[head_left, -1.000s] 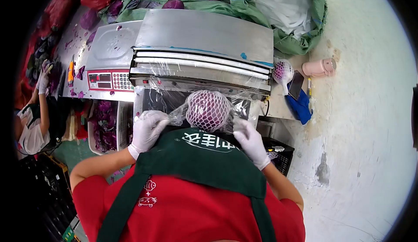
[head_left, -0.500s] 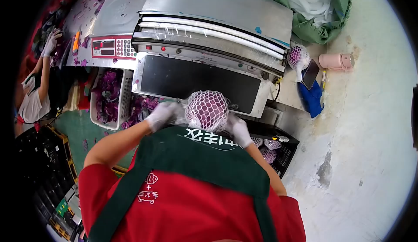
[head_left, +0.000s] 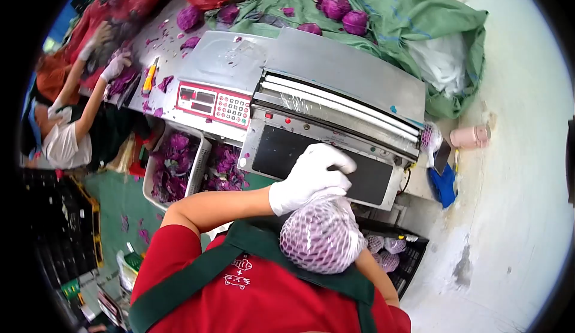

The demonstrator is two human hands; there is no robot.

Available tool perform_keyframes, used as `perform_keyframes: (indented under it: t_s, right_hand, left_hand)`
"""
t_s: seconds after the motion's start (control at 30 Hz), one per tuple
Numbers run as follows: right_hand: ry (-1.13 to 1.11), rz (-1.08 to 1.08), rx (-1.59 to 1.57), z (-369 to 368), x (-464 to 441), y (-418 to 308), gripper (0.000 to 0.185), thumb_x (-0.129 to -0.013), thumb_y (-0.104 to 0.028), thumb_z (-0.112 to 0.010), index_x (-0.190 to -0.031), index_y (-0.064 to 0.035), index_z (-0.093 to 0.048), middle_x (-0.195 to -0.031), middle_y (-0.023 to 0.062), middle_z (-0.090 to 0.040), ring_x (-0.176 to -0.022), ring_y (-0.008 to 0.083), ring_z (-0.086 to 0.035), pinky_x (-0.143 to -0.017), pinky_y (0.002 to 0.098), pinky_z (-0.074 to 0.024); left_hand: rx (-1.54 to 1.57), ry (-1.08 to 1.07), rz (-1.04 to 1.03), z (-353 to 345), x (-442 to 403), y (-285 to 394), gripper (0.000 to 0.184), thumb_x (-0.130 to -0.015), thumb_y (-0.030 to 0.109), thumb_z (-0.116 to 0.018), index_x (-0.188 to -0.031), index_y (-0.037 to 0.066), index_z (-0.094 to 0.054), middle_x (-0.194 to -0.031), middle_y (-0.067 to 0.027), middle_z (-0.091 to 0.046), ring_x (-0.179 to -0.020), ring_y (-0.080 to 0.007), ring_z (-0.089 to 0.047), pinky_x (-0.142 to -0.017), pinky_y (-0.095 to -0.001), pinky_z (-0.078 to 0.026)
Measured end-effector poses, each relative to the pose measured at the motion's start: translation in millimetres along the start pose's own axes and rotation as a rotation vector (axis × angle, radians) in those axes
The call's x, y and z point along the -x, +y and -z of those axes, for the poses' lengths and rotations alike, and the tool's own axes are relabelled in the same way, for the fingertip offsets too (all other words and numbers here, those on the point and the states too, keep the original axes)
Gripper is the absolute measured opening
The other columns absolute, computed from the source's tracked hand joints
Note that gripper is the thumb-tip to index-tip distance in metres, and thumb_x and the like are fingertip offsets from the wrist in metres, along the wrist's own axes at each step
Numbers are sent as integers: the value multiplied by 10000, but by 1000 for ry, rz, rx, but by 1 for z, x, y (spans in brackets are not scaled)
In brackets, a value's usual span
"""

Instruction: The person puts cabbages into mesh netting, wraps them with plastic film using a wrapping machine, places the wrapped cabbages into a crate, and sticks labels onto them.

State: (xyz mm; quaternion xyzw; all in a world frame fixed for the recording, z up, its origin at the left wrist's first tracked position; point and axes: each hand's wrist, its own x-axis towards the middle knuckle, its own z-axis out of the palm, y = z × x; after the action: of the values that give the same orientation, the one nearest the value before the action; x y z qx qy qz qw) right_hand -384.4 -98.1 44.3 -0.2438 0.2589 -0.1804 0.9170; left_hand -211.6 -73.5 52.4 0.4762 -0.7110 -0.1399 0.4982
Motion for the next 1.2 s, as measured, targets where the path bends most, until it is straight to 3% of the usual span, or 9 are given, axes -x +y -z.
perform_keyframes:
  t_s: [0.07,0.13,0.33,0.37,0.4,0.6,0.87,1.07,1.2]
  right_hand:
    - [-6,-39,146,-13,-1,16,443,-948,-156,-514,-1345,15,-417,-1238,113,-544,-1110,157,-533,-971,296,-428]
    - [32,-63,271,-18,8,31,487,-958,-192,-510,-1379,8,-369,-1254,119,-528,-1125,155,-522,-992,305,-416]
    - [-120,309,29,-18,73,55,891,-864,-581,-555,-1493,-102,-145,-1491,127,-216,-1362,238,-299,-1116,400,-261]
    - [-13,523,436,-9,59,64,928,-849,-515,-589,-1499,-81,-88,-1500,120,-219,-1381,219,-273,-1134,371,-219]
    - [74,632,319,0,61,76,746,-910,-407,-534,-1464,-35,-200,-1478,116,-270,-1355,223,-321,-1114,351,-278]
    - [256,833,-390,119,175,138,582,-928,-429,-506,-1331,-17,-428,-1293,125,-539,-1180,228,-527,-1055,380,-385]
    - [1326,369,73,277,394,251,591,-824,-222,-695,-1319,-12,-449,-1230,111,-553,-1117,175,-541,-996,318,-419]
    - [1537,182,648,315,363,296,682,-768,-331,-745,-1301,11,-491,-1226,187,-578,-1142,287,-555,-1020,351,-388]
    - [1506,410,369,293,346,267,374,-926,-249,-569,-1192,15,-573,-1089,124,-641,-959,208,-608,-887,314,-475]
  left_hand:
    - [554,-181,-28,10,-13,5,112,-857,179,-631,-900,76,-635,-1111,-83,-611,-1080,-248,-557,-972,-380,-375]
    - [1323,-701,540,23,-7,15,105,-900,140,-603,-928,40,-612,-1034,-87,-630,-1023,-199,-590,-933,-348,-430]
    - [1039,-635,1046,5,2,3,167,-901,117,-604,-1049,47,-571,-884,14,-532,-674,-17,-479,-611,-177,-422]
    - [542,-511,648,-23,20,-12,163,-915,117,-589,-1063,50,-578,-845,17,-537,-614,-10,-447,-561,-184,-404]
    - [750,-264,1039,-45,19,-16,151,-933,116,-573,-1071,57,-580,-814,6,-549,-614,-32,-457,-557,-197,-407]
    - [767,-638,1087,-154,53,20,173,-974,202,-532,-1105,109,-594,-787,2,-625,-644,-45,-544,-572,-181,-413]
    - [452,-1049,1076,-268,116,77,170,-968,233,-523,-1063,135,-625,-805,15,-629,-689,-60,-573,-659,-196,-442]
    - [438,-1151,1058,-303,138,97,193,-974,210,-507,-1082,79,-600,-823,-20,-634,-695,-71,-584,-631,-212,-466]
    - [489,-976,1015,-268,140,97,204,-961,222,-536,-1084,72,-598,-875,-61,-655,-753,-127,-635,-676,-256,-505]
